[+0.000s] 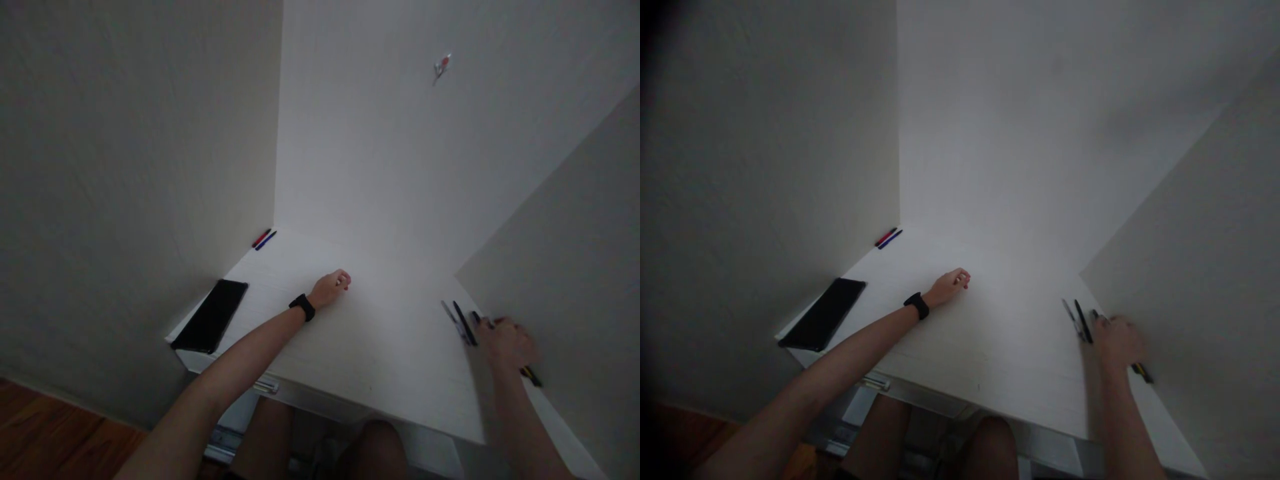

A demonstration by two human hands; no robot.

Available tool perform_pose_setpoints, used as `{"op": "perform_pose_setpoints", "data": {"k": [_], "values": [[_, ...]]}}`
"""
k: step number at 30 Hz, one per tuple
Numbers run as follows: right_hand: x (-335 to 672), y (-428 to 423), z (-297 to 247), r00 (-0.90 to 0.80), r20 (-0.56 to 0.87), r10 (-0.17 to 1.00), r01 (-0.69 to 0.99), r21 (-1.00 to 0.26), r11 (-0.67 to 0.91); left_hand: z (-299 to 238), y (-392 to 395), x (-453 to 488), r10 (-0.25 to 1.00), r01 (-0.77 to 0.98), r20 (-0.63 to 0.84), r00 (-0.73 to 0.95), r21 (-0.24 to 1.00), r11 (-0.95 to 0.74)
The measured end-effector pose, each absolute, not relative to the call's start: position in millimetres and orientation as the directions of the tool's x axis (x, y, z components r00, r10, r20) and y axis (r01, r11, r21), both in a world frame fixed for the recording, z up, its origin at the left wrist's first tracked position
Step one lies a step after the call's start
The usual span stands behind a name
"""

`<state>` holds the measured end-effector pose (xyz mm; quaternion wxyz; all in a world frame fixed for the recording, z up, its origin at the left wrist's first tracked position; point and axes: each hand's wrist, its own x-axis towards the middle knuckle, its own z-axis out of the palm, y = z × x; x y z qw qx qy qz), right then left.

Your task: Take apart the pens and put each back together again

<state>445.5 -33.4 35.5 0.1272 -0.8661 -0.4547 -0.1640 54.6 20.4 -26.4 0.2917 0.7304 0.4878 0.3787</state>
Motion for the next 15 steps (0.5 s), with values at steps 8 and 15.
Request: {"op": "perform_pose_setpoints", "data": {"k": [8,15], "values": [[268.2,-24.1,7.2,0.030,0.050,0.998,0.997,0.064,-0.033,-13.0,36.7,23.3,0.939,0.960,0.342,-0.036,0.272,-0.062],[256.5,-19.5,-1.0,0.031,0.094,0.995,1.000,0.000,-0.031,-5.5,70.5,-89.4,0.858,0.931,0.366,-0.360,0.198,0.307]]}}
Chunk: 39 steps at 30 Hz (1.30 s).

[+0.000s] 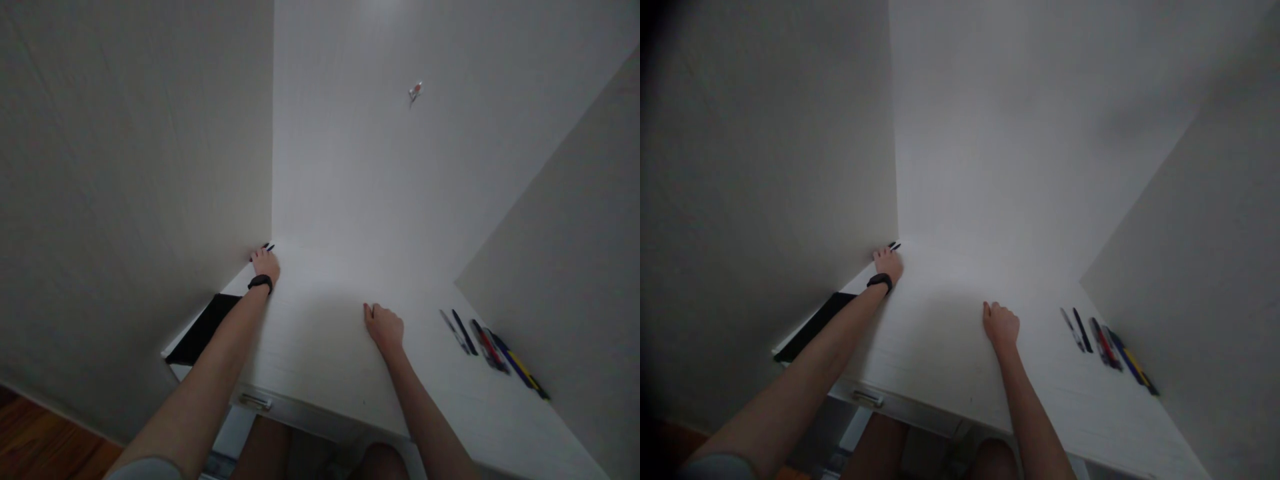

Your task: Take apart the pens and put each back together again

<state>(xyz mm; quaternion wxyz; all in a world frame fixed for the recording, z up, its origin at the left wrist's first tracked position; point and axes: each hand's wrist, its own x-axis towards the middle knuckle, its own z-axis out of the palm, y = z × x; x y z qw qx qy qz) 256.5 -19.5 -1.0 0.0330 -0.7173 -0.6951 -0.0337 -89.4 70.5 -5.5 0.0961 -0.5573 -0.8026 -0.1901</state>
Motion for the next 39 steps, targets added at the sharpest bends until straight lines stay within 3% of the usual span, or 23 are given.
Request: {"op": "perform_pose_setpoints", "data": {"k": [3,10,15,17,19,21,23,25,27,31,39], "values": [[258.6,-18.8,-2.4,0.015,0.109,0.994,1.000,0.004,-0.016,-10.9,81.2,-103.8,0.854,0.921,0.347,-0.388,0.183,0.344],[255.1,-17.1,-3.6,0.019,0.085,0.996,1.000,-0.002,-0.019,-14.2,84.5,-84.2,0.776,0.856,0.366,-0.513,0.281,0.433],[251.3,-16.0,-2.8,0.029,0.104,0.994,1.000,-0.007,-0.029,-12.7,54.9,-39.5,0.868,0.912,0.357,-0.345,0.346,0.221],[248.3,-14.6,-3.0,0.037,0.095,0.995,0.999,-0.018,-0.035,-16.2,38.6,-3.9,0.899,0.891,0.378,-0.221,0.453,0.029],[244.4,-13.1,-3.3,0.043,0.110,0.993,0.999,-0.029,-0.040,-21.9,23.2,37.1,0.896,0.752,0.412,-0.163,0.640,-0.157],[240.7,-12.1,-3.4,0.047,0.144,0.988,0.998,-0.039,-0.041,-27.2,11.1,74.2,0.903,0.536,0.375,-0.210,0.817,-0.214],[238.8,-11.9,-3.1,0.064,0.162,0.985,0.997,-0.060,-0.055,-29.6,4.3,98.8,0.935,0.389,0.330,-0.126,0.884,-0.260],[239.2,-12.1,-2.8,0.052,0.154,0.987,0.991,-0.132,-0.031,-28.4,2.8,108.0,0.947,0.277,0.316,-0.062,0.917,-0.288],[241.3,-12.2,-3.4,-0.067,0.156,0.986,0.950,-0.292,0.111,-25.3,5.2,105.4,0.951,0.194,0.309,-0.011,0.934,-0.301],[246.2,-9.1,-8.1,-0.336,0.260,0.905,0.636,-0.647,0.421,-20.9,13.5,90.1,0.943,0.101,0.325,0.078,0.938,-0.332],[241.1,-0.4,-18.5,-0.289,0.187,0.939,0.336,-0.899,0.282,-24.1,20.1,78.6,0.957,0.016,0.270,0.111,0.962,-0.273]]}}
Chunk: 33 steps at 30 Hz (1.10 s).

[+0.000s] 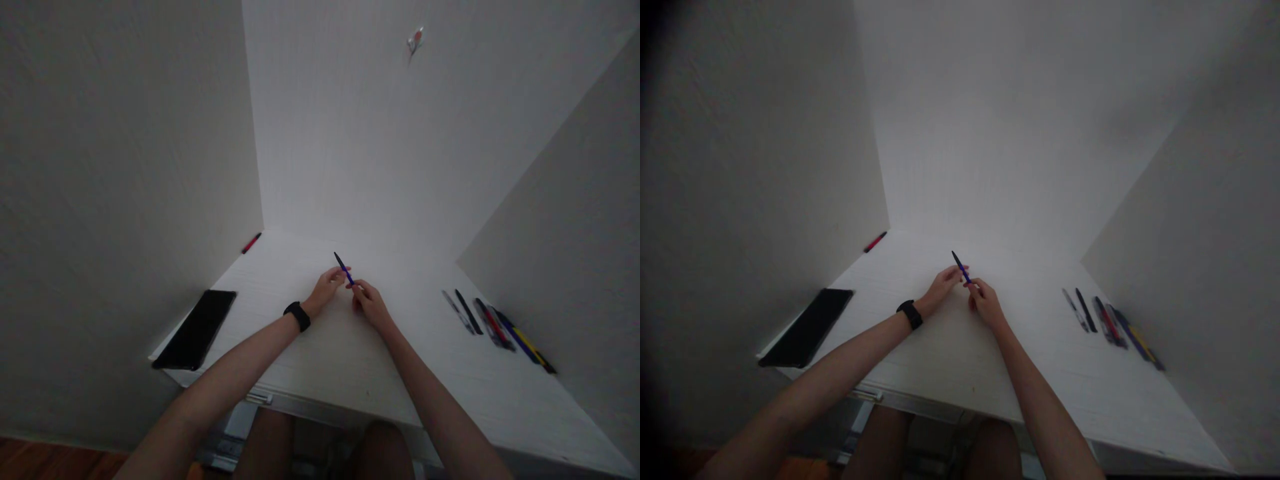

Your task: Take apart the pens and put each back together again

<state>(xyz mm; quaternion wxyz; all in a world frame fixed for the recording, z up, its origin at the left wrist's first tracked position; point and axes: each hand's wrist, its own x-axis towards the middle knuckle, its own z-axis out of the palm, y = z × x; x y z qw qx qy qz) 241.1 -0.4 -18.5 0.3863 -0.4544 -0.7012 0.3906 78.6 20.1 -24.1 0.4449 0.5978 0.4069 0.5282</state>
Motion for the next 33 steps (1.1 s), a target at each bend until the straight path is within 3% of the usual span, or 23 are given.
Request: {"op": "perform_pose_setpoints", "data": {"k": [5,12,19,22,33], "values": [[233.5,-3.1,-17.8,-0.312,0.197,0.930,0.326,-0.897,0.299,-19.8,24.5,65.1,0.990,-0.193,0.140,0.034,0.972,-0.131],[232.5,-7.9,-12.2,-0.364,0.177,0.914,0.251,-0.927,0.280,-26.8,28.1,64.0,0.983,-0.361,0.181,0.033,0.919,-0.157],[230.3,-9.3,-11.5,-0.314,0.191,0.930,0.356,-0.884,0.302,-24.6,26.0,64.2,0.980,-0.263,0.175,0.095,0.954,-0.145],[230.6,-10.0,-12.6,-0.267,0.261,0.928,0.434,-0.827,0.357,-23.3,24.3,63.8,0.979,-0.243,0.187,0.083,0.956,-0.162],[222.2,-15.1,-19.7,-0.210,0.495,0.843,0.760,-0.460,0.459,-21.5,21.7,67.4,0.996,-0.518,0.089,-0.023,0.851,-0.088]]}}
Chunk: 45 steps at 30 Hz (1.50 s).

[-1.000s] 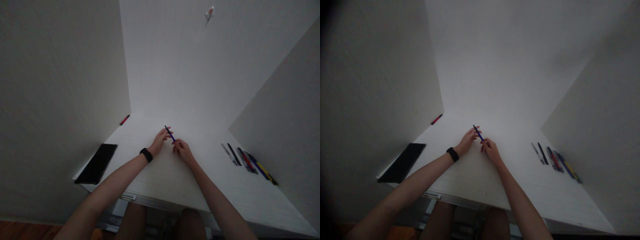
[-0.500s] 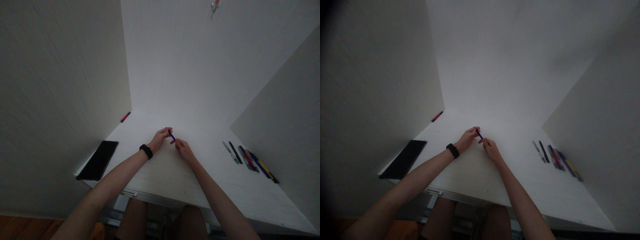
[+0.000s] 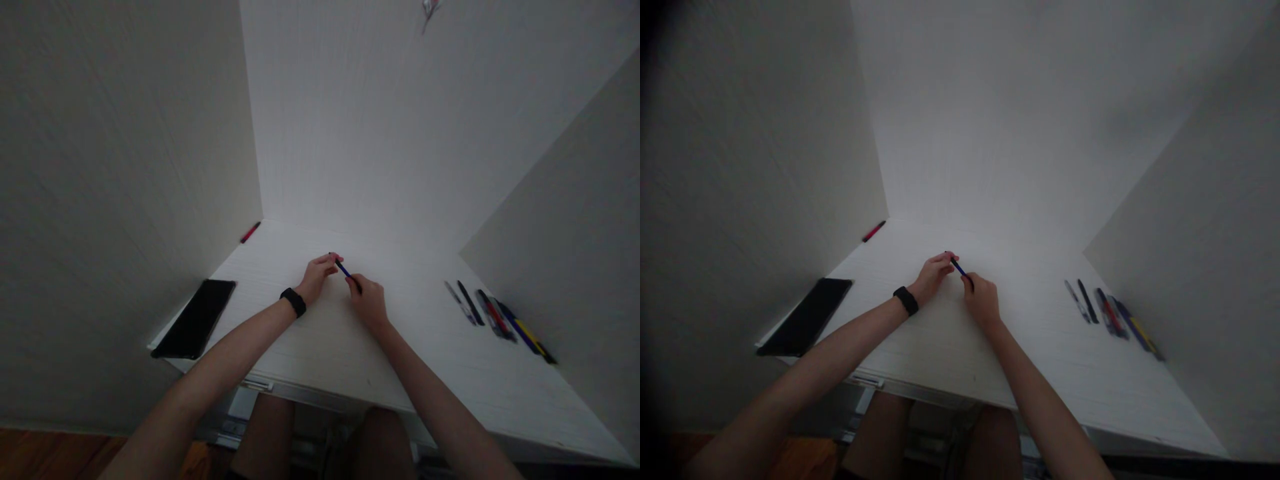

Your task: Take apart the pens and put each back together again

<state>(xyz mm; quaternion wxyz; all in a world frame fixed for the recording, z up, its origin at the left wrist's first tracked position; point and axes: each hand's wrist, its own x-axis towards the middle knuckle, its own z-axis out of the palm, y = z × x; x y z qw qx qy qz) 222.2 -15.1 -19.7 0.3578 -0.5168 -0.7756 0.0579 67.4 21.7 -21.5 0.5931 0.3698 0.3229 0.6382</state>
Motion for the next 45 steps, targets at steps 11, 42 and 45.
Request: {"op": "perform_pose_setpoints", "data": {"k": [11,42,45], "values": [[223.2,-7.6,-22.2,-0.278,0.546,0.790,0.599,-0.545,0.587,-20.6,21.5,67.7,0.997,-0.537,0.072,-0.035,0.840,-0.080],[225.0,-5.7,-20.5,-0.135,0.503,0.853,0.829,-0.415,0.376,-17.7,21.8,71.0,0.994,-0.482,0.083,-0.070,0.870,-0.106],[225.4,-4.6,-20.9,-0.117,0.503,0.856,0.833,-0.419,0.361,-17.2,21.1,71.7,0.993,-0.480,0.082,-0.081,0.870,-0.111]]}}
